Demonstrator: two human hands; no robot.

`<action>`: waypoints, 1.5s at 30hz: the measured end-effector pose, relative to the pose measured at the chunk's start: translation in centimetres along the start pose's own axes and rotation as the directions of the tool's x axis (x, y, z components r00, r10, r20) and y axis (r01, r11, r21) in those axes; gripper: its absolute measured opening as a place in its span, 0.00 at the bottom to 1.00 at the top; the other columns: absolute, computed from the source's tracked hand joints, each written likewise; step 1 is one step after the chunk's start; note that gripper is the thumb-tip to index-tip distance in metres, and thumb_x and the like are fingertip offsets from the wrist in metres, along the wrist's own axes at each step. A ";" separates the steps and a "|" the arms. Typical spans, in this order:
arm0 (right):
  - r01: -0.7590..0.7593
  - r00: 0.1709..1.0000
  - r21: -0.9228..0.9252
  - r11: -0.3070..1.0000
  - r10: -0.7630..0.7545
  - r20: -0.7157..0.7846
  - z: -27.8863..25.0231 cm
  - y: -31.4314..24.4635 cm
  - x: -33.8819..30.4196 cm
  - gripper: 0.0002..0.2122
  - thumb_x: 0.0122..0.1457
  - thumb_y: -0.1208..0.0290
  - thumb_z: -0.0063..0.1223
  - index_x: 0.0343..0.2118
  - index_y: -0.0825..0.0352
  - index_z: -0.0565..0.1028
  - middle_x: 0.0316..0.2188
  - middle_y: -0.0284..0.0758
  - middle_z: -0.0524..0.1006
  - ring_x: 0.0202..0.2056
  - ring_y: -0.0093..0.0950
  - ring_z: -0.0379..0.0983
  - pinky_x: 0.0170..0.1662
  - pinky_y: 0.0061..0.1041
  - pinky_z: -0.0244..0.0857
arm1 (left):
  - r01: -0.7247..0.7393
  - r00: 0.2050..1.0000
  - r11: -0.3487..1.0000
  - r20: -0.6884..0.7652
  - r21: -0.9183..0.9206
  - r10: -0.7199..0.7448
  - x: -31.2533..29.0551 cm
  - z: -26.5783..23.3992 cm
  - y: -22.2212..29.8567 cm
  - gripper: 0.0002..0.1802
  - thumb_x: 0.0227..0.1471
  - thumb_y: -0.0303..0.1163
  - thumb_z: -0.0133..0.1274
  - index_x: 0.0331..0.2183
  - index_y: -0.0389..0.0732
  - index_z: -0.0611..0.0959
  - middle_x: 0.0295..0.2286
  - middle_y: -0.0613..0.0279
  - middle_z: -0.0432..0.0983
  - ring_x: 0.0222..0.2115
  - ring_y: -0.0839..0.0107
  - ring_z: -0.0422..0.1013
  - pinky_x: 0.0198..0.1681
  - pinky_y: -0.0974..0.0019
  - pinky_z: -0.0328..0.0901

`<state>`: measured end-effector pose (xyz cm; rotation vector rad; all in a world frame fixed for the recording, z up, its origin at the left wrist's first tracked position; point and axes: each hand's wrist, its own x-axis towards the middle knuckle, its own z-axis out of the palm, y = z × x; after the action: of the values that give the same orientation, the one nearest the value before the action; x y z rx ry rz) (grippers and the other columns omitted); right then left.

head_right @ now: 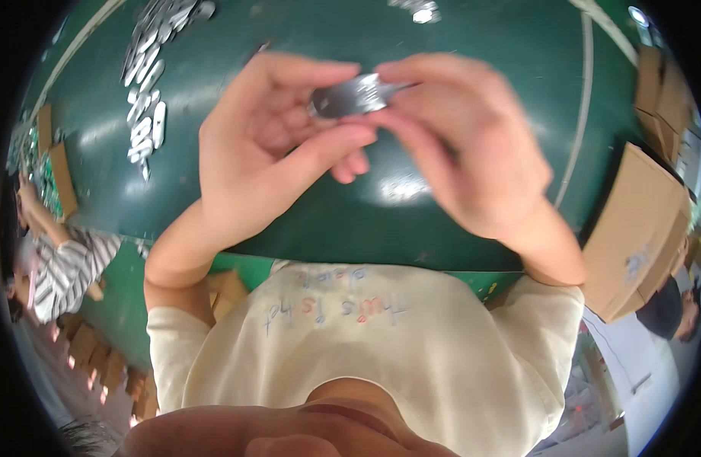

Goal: Assembling small metal and plastic components for a device on a factory assembly line.

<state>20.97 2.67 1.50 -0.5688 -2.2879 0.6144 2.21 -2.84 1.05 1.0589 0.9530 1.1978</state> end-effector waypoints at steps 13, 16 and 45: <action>-0.111 0.992 -0.183 0.977 0.119 0.036 -14.9 30.5 6.6 0.22 0.54 0.57 0.48 0.51 0.61 0.65 0.37 0.49 0.73 0.41 0.48 0.66 0.45 0.41 0.62 | 0.129 0.992 0.982 0.007 -0.141 -0.129 0.9 -1.4 0.0 0.15 0.47 0.16 0.52 0.39 0.29 0.71 0.28 0.54 0.74 0.25 0.72 0.73 0.27 0.74 0.69; -0.445 0.842 -0.817 0.366 0.481 -0.243 -9.2 30.1 8.6 0.19 0.54 0.61 0.47 0.47 0.64 0.66 0.34 0.50 0.74 0.39 0.47 0.68 0.44 0.42 0.63 | 0.136 0.989 0.979 -0.040 -0.155 -0.144 0.9 -1.7 -0.3 0.16 0.46 0.16 0.52 0.40 0.29 0.71 0.30 0.52 0.74 0.26 0.70 0.73 0.27 0.72 0.69; 0.021 0.989 -0.149 0.989 0.001 0.145 -1.9 -0.2 0.9 0.16 0.42 0.80 0.60 0.37 0.74 0.71 0.35 0.46 0.72 0.36 0.36 0.70 0.36 0.29 0.67 | 0.209 0.977 0.970 0.056 -0.126 -0.204 0.4 -0.6 0.6 0.16 0.44 0.17 0.52 0.38 0.28 0.71 0.30 0.55 0.76 0.30 0.73 0.75 0.34 0.75 0.70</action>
<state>21.68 3.44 3.28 -0.6012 -2.4878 0.4956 1.53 -2.36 1.48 0.8551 0.9146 1.0467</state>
